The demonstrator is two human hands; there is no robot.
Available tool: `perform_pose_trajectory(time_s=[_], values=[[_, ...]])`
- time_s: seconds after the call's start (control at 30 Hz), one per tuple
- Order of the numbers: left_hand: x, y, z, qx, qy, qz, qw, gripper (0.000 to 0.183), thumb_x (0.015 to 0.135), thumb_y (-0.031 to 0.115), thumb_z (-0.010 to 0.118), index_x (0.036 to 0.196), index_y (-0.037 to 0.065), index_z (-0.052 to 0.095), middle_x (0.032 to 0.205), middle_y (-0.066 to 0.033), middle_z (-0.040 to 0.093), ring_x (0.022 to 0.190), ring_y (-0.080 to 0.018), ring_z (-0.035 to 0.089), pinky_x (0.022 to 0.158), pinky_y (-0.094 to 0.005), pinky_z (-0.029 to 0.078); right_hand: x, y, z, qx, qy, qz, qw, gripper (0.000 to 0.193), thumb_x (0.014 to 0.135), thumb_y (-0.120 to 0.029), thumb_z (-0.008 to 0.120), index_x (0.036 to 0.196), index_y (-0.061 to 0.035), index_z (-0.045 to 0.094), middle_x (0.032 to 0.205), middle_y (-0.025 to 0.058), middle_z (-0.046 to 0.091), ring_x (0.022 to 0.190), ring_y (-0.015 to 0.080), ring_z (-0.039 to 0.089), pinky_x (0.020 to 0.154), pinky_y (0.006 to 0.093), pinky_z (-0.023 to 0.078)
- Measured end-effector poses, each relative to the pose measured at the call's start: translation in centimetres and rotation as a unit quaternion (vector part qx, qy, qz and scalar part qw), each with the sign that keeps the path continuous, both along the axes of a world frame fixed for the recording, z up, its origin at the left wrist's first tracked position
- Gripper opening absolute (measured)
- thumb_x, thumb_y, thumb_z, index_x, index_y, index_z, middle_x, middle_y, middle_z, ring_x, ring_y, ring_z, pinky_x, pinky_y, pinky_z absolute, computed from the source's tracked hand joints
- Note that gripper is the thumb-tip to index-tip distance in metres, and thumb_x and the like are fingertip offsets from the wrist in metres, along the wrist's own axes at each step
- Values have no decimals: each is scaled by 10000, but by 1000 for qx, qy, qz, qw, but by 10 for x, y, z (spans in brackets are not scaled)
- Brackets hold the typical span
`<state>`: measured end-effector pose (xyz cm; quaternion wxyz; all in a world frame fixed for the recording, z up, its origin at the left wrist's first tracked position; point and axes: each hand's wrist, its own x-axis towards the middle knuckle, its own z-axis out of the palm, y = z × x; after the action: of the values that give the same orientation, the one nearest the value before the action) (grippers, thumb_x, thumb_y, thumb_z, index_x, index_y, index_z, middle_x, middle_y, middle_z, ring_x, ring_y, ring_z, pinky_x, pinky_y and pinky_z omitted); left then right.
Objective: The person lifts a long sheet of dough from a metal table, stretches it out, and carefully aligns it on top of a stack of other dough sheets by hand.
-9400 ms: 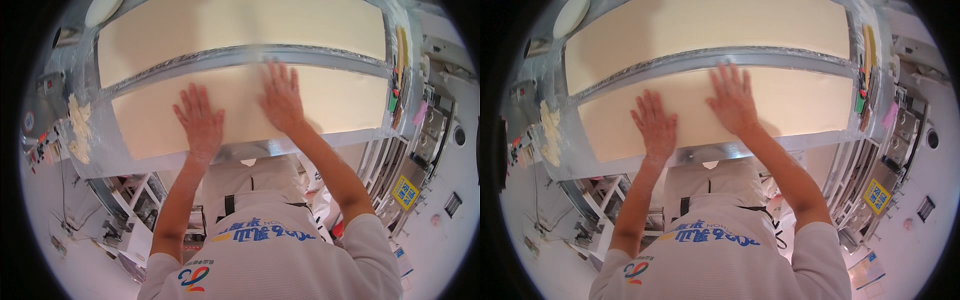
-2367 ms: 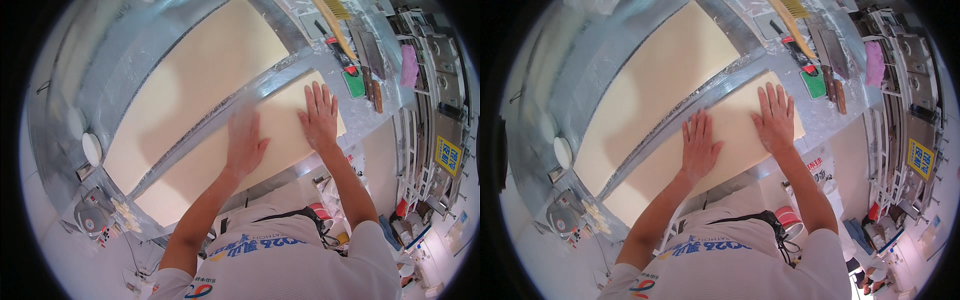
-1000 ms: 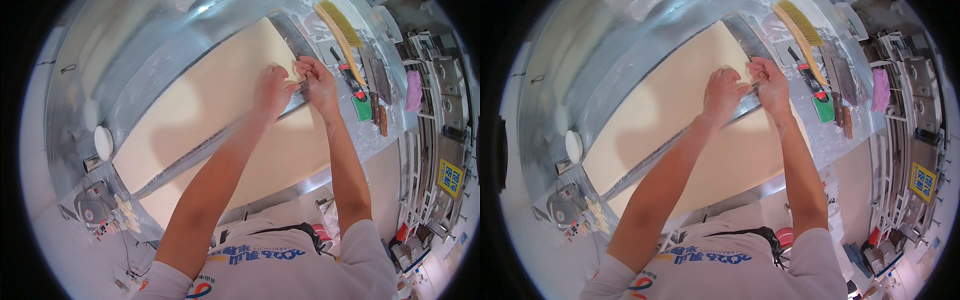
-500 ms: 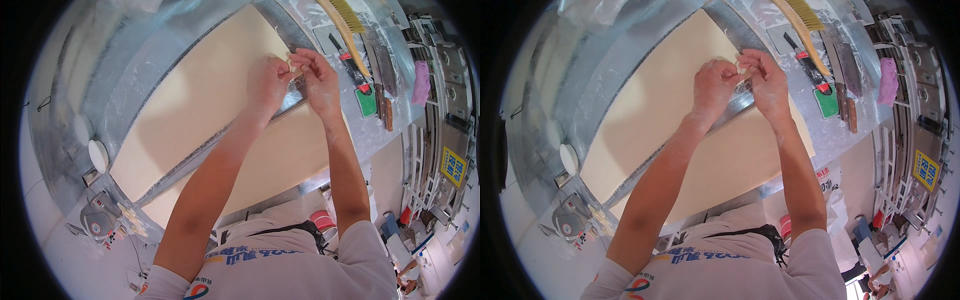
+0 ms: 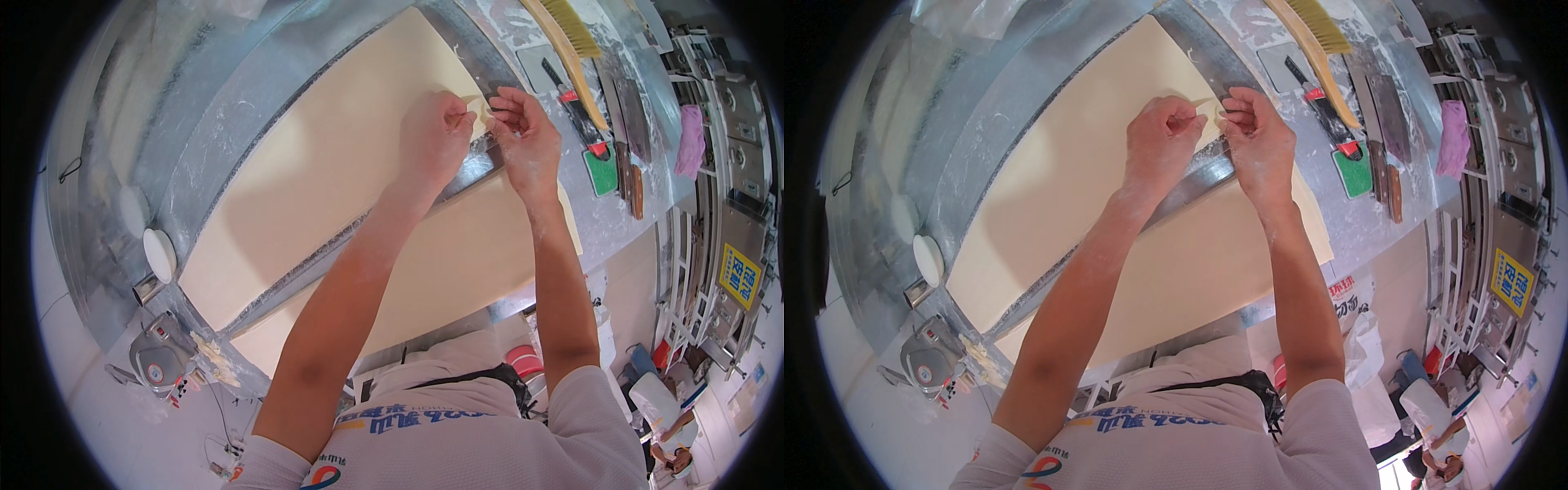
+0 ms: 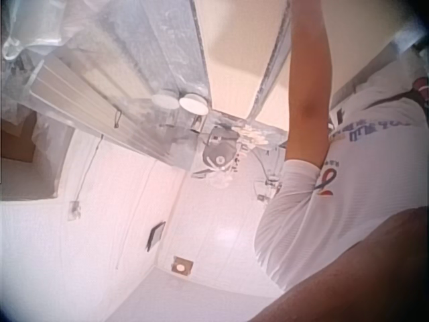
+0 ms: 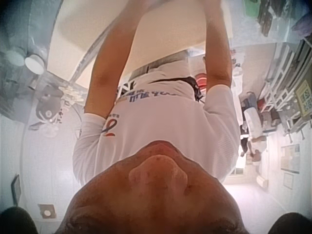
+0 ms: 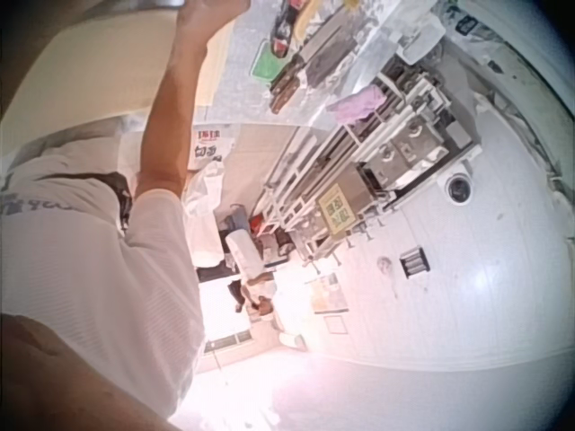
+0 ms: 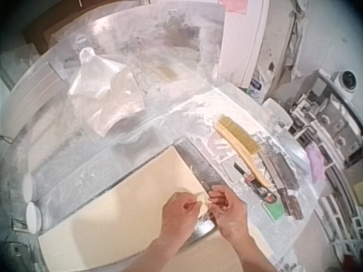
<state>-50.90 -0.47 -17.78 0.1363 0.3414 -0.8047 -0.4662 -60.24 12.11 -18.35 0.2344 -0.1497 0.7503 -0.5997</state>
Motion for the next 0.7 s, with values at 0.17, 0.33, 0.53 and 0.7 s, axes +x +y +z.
perform_pose_trajectory(time_s=[0.17,0.33,0.53,0.7], values=[[5,-6,13,99,-11,3,995,144,971,75,751,1089,11,700,1011,-91,750,905,-192,739,841,-348,590,-4,-3,-3,-121,-126,-12,985,423,950,142,728,1354,45,646,1182,112,759,1012,128,719,913,254,590],[12,-10,9,147,61,2,987,188,986,78,744,1160,12,715,1013,-73,770,927,-170,736,857,-320,580,-3,-13,1,-159,-197,-2,967,441,956,103,767,1372,54,627,1201,126,752,1072,141,712,952,264,581],[13,-25,13,315,62,17,947,247,1045,151,726,1239,0,707,1059,-24,752,964,-130,700,895,-303,566,-3,-13,1,-208,-256,0,944,467,955,84,778,1390,55,610,1222,114,729,1121,152,681,998,283,562],[23,-34,-5,291,136,137,937,268,1104,233,678,1240,2,692,1097,-14,716,1040,-112,654,979,-301,528,1,-13,6,-181,-219,-20,959,478,941,86,776,1389,33,616,1190,81,708,1098,148,671,989,277,555]])
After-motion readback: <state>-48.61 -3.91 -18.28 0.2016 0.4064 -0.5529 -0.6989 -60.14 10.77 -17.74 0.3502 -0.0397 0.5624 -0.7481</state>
